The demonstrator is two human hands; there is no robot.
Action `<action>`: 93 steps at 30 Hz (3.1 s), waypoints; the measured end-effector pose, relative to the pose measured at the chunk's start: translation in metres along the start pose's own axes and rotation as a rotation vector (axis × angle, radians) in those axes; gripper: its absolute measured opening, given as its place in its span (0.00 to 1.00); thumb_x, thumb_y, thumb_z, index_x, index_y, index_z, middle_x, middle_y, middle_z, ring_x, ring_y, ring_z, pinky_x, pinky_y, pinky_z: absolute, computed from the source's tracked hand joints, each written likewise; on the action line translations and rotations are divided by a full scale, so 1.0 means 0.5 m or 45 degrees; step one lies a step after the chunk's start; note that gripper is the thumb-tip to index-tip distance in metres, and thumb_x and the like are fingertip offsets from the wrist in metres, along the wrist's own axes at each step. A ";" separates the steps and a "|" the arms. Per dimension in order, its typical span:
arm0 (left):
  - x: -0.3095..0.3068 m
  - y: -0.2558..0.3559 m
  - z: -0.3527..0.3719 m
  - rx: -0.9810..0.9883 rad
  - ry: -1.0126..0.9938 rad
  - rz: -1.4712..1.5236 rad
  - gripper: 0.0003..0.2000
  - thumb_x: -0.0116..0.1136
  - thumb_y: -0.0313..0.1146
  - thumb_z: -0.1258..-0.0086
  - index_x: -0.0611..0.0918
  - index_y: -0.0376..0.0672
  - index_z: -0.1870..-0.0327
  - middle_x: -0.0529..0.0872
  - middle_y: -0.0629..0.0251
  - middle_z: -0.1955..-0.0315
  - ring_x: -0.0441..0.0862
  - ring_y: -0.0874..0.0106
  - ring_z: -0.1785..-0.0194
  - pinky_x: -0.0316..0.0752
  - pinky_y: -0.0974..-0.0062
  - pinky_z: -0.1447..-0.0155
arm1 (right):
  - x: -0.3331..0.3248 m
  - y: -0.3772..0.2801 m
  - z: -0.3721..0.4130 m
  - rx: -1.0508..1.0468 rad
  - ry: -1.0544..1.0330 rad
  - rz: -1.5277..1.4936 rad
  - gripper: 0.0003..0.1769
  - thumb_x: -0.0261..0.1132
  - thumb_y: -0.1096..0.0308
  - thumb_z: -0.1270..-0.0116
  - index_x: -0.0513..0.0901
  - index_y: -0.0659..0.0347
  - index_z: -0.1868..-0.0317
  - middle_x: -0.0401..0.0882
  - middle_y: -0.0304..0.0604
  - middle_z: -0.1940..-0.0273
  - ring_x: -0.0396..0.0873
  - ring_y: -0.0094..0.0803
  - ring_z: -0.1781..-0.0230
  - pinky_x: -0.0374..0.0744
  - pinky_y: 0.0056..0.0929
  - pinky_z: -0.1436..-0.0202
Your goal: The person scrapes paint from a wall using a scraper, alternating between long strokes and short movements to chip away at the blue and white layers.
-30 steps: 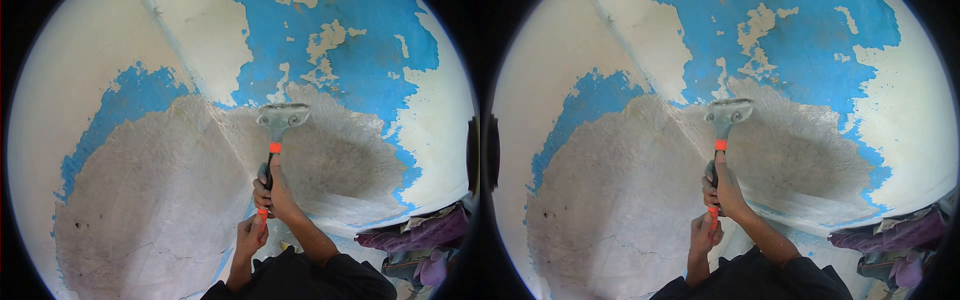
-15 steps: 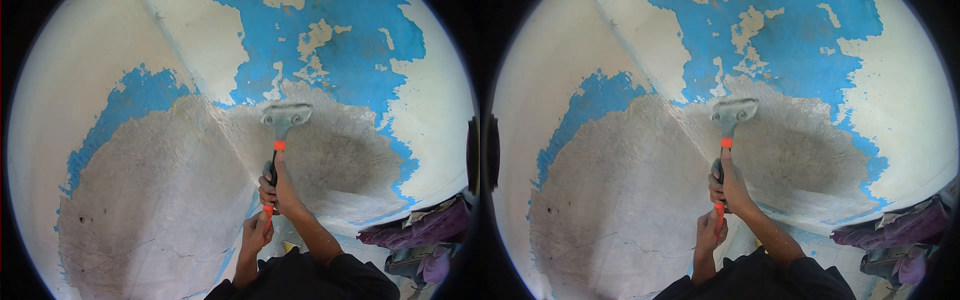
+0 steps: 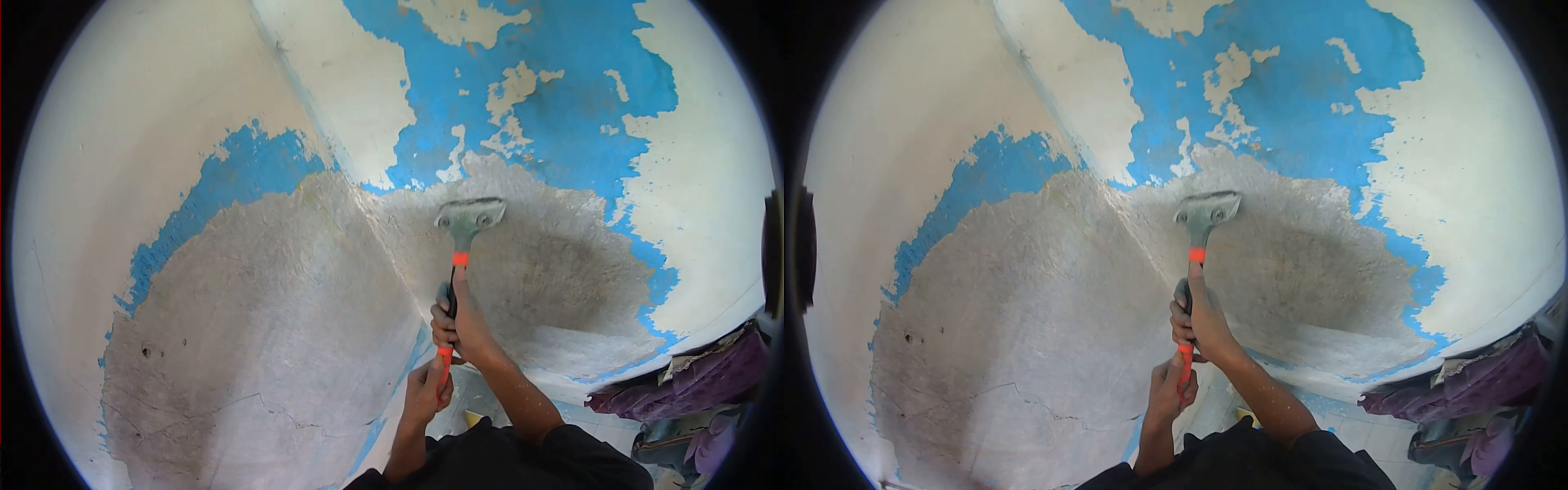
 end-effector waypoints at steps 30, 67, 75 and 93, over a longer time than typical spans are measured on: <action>0.002 -0.008 -0.033 0.023 -0.046 0.194 0.29 0.40 0.55 0.21 0.79 0.32 0.52 0.65 0.72 0.90 0.57 0.80 0.91 0.50 0.80 0.86 | 0.012 0.004 -0.030 0.035 -0.052 0.057 0.34 0.47 0.28 0.32 0.62 0.53 0.73 0.51 0.30 0.86 0.50 0.20 0.91 0.57 0.25 0.85; -0.013 -0.047 -0.016 -0.105 -0.040 0.080 0.30 0.38 0.59 0.23 0.76 0.36 0.66 0.65 0.71 0.91 0.59 0.79 0.93 0.54 0.79 0.87 | -0.017 0.039 -0.016 0.047 0.091 0.067 0.34 0.47 0.28 0.32 0.61 0.52 0.74 0.51 0.30 0.86 0.50 0.19 0.92 0.55 0.23 0.87; 0.008 0.083 -0.049 0.094 -0.049 -0.043 0.30 0.40 0.60 0.23 0.75 0.34 0.65 0.66 0.70 0.90 0.60 0.79 0.91 0.55 0.80 0.85 | 0.066 -0.086 -0.032 -0.117 -0.045 0.108 0.35 0.48 0.25 0.34 0.60 0.52 0.73 0.51 0.29 0.85 0.50 0.19 0.91 0.56 0.22 0.86; -0.006 0.000 -0.019 -0.099 -0.001 0.006 0.32 0.37 0.61 0.23 0.76 0.36 0.69 0.63 0.72 0.93 0.57 0.81 0.93 0.51 0.81 0.87 | 0.017 -0.003 -0.018 0.005 0.060 0.072 0.35 0.47 0.27 0.32 0.60 0.53 0.73 0.50 0.30 0.86 0.50 0.20 0.91 0.56 0.25 0.87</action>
Point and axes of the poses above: each hand's wrist, its own z-axis away from the middle knuckle, its own x-axis out of the palm, y = z × x, the point moved 4 cm from there along -z, towards the middle knuckle
